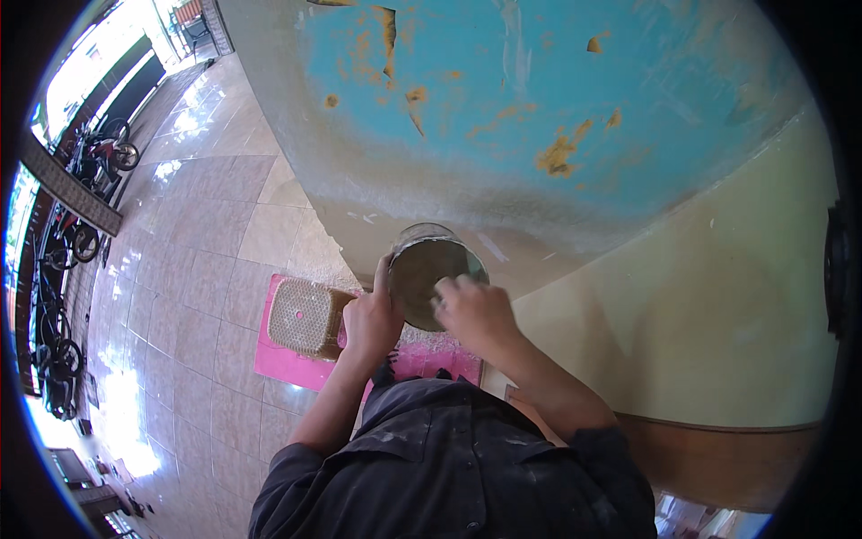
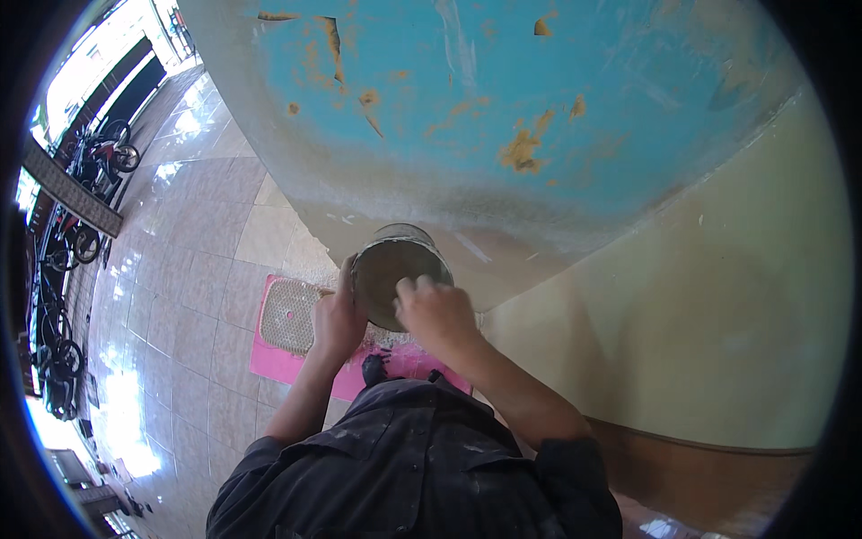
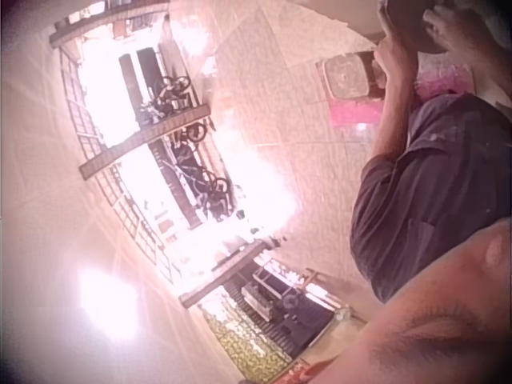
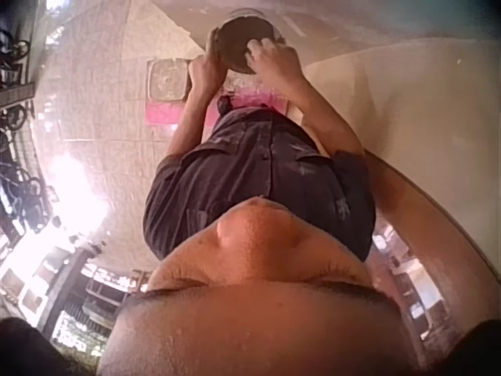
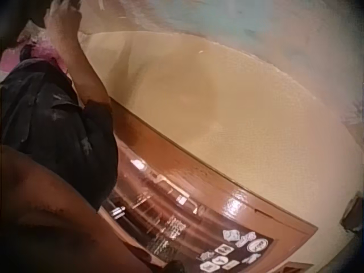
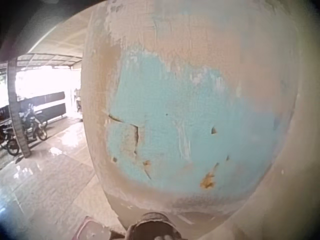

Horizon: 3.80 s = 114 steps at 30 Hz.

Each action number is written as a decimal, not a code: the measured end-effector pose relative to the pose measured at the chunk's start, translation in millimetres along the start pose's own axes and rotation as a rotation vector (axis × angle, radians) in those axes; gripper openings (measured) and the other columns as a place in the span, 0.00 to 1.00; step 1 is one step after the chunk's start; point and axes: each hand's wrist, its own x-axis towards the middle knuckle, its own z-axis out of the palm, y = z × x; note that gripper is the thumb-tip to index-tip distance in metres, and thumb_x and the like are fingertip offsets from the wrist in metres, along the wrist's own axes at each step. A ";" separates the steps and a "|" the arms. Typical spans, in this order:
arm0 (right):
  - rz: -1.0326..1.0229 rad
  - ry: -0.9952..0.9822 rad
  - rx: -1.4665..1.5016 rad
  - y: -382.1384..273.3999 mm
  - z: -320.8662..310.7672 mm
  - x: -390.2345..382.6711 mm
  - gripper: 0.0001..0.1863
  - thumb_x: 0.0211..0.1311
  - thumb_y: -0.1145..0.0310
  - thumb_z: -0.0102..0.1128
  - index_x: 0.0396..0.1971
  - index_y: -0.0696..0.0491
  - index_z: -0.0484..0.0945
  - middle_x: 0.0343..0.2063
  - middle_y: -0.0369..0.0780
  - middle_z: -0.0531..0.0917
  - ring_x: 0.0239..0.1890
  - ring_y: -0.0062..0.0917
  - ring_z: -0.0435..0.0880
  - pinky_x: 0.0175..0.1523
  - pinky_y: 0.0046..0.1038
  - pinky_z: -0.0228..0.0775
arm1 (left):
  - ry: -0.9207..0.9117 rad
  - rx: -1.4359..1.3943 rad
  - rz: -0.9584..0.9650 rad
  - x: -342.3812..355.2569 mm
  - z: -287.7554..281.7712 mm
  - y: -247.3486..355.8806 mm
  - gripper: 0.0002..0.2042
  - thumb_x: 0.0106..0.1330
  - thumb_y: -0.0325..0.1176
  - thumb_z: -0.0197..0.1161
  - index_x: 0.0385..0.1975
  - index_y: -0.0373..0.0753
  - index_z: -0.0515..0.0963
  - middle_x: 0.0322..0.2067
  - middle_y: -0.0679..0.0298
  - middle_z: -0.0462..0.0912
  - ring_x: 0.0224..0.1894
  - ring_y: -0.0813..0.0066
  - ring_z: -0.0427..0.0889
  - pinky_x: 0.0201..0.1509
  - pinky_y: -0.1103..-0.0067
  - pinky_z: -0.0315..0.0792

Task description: The person applies putty to a wall with a scraper, taking the putty from a bucket and spreading it onto the wall.

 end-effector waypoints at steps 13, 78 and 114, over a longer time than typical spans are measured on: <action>-0.001 0.109 0.196 -54.7 8.9 39.3 0.11 0.63 0.60 0.64 0.38 0.51 0.80 0.28 0.42 0.81 0.29 0.38 0.85 0.33 0.38 0.79 | -0.016 -0.032 0.097 39.1 -33.1 -56.4 0.34 0.63 0.30 0.58 0.72 0.38 0.58 0.14 0.53 0.78 0.17 0.50 0.80 0.23 0.58 0.73; 0.121 -0.018 0.512 52.0 -49.1 -58.8 0.20 0.61 0.55 0.64 0.49 0.48 0.76 0.35 0.43 0.87 0.40 0.43 0.87 0.45 0.43 0.76 | -0.232 -0.134 -0.115 28.0 -50.0 -15.2 0.32 0.66 0.39 0.55 0.71 0.39 0.62 0.27 0.47 0.86 0.35 0.44 0.87 0.45 0.55 0.78; 0.188 -0.122 1.395 42.9 50.4 25.2 0.13 0.68 0.67 0.55 0.51 0.50 0.71 0.32 0.36 0.79 0.30 0.19 0.76 0.31 0.24 0.66 | -0.135 -0.448 -0.283 41.6 -100.6 -68.5 0.28 0.69 0.39 0.54 0.70 0.43 0.64 0.20 0.54 0.85 0.24 0.59 0.88 0.34 0.66 0.81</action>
